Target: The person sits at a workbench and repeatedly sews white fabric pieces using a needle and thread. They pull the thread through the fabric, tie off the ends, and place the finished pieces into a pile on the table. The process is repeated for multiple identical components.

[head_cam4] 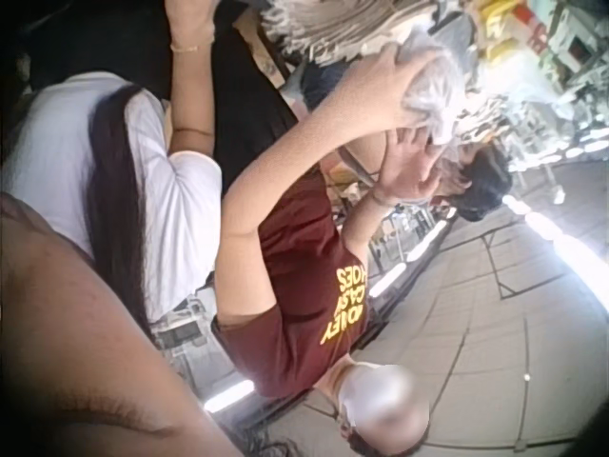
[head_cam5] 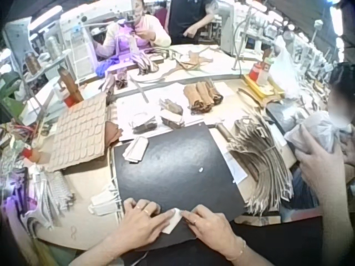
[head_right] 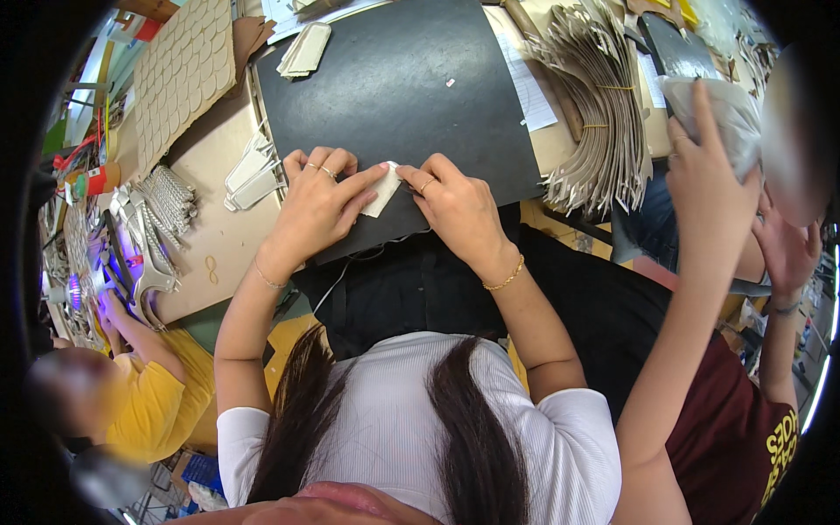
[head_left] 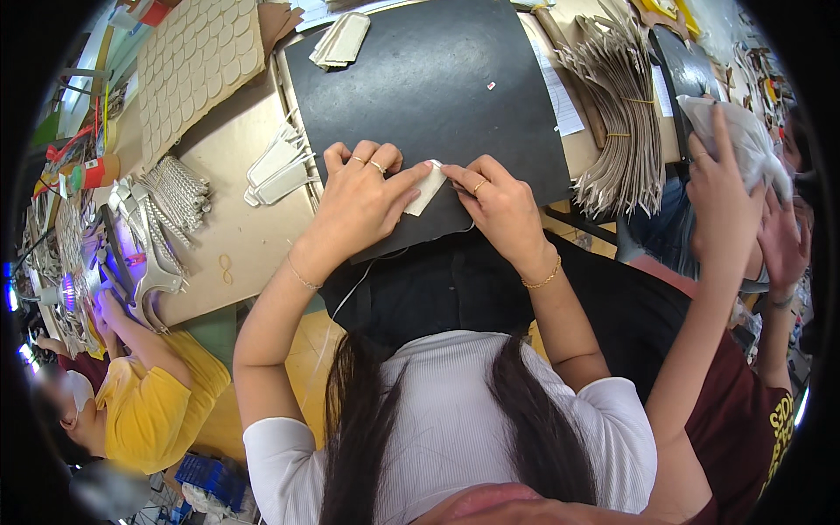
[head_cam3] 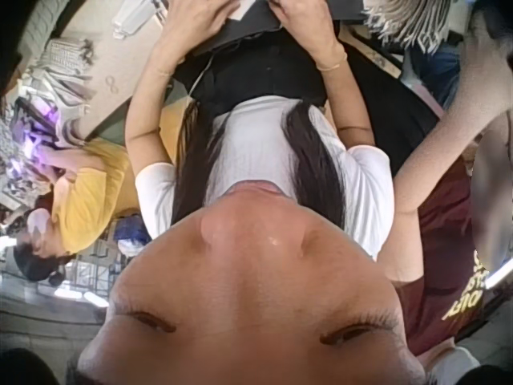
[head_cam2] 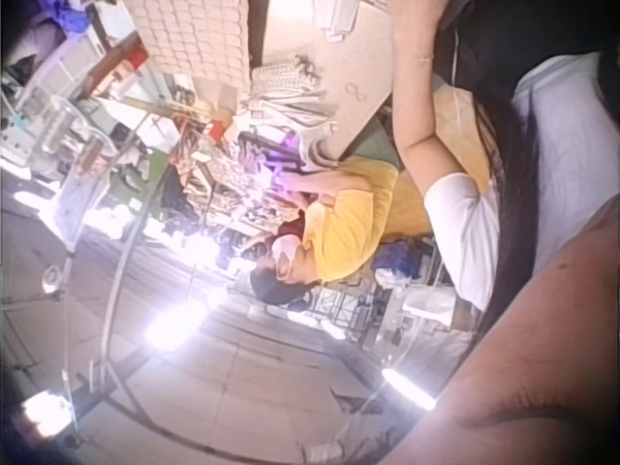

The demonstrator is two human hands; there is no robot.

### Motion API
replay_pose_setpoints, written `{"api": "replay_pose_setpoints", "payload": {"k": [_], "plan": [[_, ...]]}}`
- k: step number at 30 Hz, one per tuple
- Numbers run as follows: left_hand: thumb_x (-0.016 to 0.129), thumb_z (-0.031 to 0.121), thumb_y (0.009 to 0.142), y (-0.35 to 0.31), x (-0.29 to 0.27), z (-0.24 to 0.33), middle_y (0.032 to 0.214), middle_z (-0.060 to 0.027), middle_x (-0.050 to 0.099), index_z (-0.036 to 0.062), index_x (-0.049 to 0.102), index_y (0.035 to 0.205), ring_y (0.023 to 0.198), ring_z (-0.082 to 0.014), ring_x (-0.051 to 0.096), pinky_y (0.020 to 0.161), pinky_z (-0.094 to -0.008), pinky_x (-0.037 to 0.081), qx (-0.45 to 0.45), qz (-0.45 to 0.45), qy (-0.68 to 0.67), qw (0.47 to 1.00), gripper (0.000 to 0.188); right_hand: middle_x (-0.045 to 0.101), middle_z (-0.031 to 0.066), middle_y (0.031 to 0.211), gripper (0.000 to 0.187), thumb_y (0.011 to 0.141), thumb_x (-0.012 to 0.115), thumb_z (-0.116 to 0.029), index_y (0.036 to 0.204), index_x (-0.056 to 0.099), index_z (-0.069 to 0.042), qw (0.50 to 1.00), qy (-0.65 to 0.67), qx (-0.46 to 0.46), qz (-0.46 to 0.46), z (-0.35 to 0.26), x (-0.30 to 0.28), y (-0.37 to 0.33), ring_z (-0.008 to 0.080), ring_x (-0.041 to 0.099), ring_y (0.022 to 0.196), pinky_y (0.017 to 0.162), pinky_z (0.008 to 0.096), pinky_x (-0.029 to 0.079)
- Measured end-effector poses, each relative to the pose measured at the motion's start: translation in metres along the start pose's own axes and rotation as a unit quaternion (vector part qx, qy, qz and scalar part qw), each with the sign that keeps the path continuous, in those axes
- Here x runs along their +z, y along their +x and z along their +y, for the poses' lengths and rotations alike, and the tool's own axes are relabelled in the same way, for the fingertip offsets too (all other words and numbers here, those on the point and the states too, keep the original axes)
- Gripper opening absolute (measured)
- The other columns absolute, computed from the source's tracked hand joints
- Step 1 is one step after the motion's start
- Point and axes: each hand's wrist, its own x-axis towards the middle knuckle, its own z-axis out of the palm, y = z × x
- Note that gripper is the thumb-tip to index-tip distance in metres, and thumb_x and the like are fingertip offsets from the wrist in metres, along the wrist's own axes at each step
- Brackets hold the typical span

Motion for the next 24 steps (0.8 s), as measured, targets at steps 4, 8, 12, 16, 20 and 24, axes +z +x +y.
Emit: {"api": "replay_pose_setpoints", "payload": {"k": [4, 8, 12, 16, 20, 24], "plan": [[0.074, 0.021, 0.090, 0.001, -0.001, -0.002, 0.098, -0.0022, 0.058, 0.0238, 0.075, 0.125, 0.098, -0.0225, 0.055, 0.090, -0.0453, 0.032, 0.000, -0.009, -0.005, 1.000, 0.035, 0.063, 0.0056, 0.094, 0.037, 0.081, 0.078, -0.001, 0.117, 0.076, -0.010, 1.000, -0.020, -0.005, -0.011, -0.003, -0.001, 0.000, 0.0250, 0.069, 0.072, 0.067, 0.0372, 0.059], [0.074, 0.023, 0.091, 0.004, -0.004, -0.002, 0.102, -0.0027, 0.059, 0.0253, 0.074, 0.128, 0.100, -0.0232, 0.055, 0.091, -0.0460, 0.032, -0.003, -0.029, -0.003, 1.000, 0.037, 0.064, 0.0056, 0.094, 0.041, 0.080, 0.077, 0.002, 0.119, 0.076, -0.011, 0.999, -0.036, 0.008, -0.029, -0.007, -0.003, -0.001, 0.0242, 0.069, 0.073, 0.068, 0.0372, 0.059], [0.073, 0.026, 0.092, 0.009, -0.005, -0.005, 0.108, -0.0038, 0.061, 0.0245, 0.073, 0.128, 0.105, -0.0240, 0.056, 0.093, -0.0473, 0.033, 0.039, -0.033, 0.038, 0.998, 0.036, 0.063, 0.0050, 0.094, 0.045, 0.079, 0.078, -0.001, 0.123, 0.074, -0.013, 0.997, -0.060, 0.008, -0.038, -0.008, -0.004, -0.002, 0.0240, 0.069, 0.073, 0.067, 0.0370, 0.058], [0.075, 0.032, 0.091, 0.006, -0.008, -0.012, 0.109, -0.0046, 0.062, 0.0180, 0.074, 0.123, 0.106, -0.0247, 0.056, 0.095, -0.0481, 0.033, 0.032, -0.023, 0.052, 0.998, 0.035, 0.065, 0.0052, 0.093, 0.035, 0.087, 0.079, -0.015, 0.121, 0.072, -0.012, 0.998, -0.049, 0.041, -0.006, -0.013, 0.001, 0.002, 0.0258, 0.070, 0.074, 0.066, 0.0373, 0.058], [0.081, 0.037, 0.085, -0.007, -0.008, -0.015, 0.105, -0.0051, 0.062, 0.0100, 0.073, 0.117, 0.102, -0.0237, 0.058, 0.096, -0.0442, 0.034, -0.030, 0.032, 0.080, 0.996, 0.042, 0.068, 0.0066, 0.094, 0.027, 0.088, 0.081, -0.022, 0.108, 0.071, -0.007, 0.994, -0.030, 0.105, 0.004, -0.019, 0.003, 0.009, 0.0294, 0.071, 0.076, 0.067, 0.0392, 0.058], [0.082, 0.033, 0.085, -0.018, 0.001, -0.007, 0.109, -0.0050, 0.063, 0.0108, 0.072, 0.120, 0.104, -0.0233, 0.058, 0.096, -0.0439, 0.034, -0.063, 0.059, 0.088, 0.992, 0.042, 0.070, 0.0092, 0.094, 0.026, 0.088, 0.080, -0.025, 0.101, 0.069, -0.005, 0.990, -0.033, 0.129, -0.036, -0.025, 0.004, 0.015, 0.0331, 0.072, 0.078, 0.071, 0.0416, 0.058]]}}
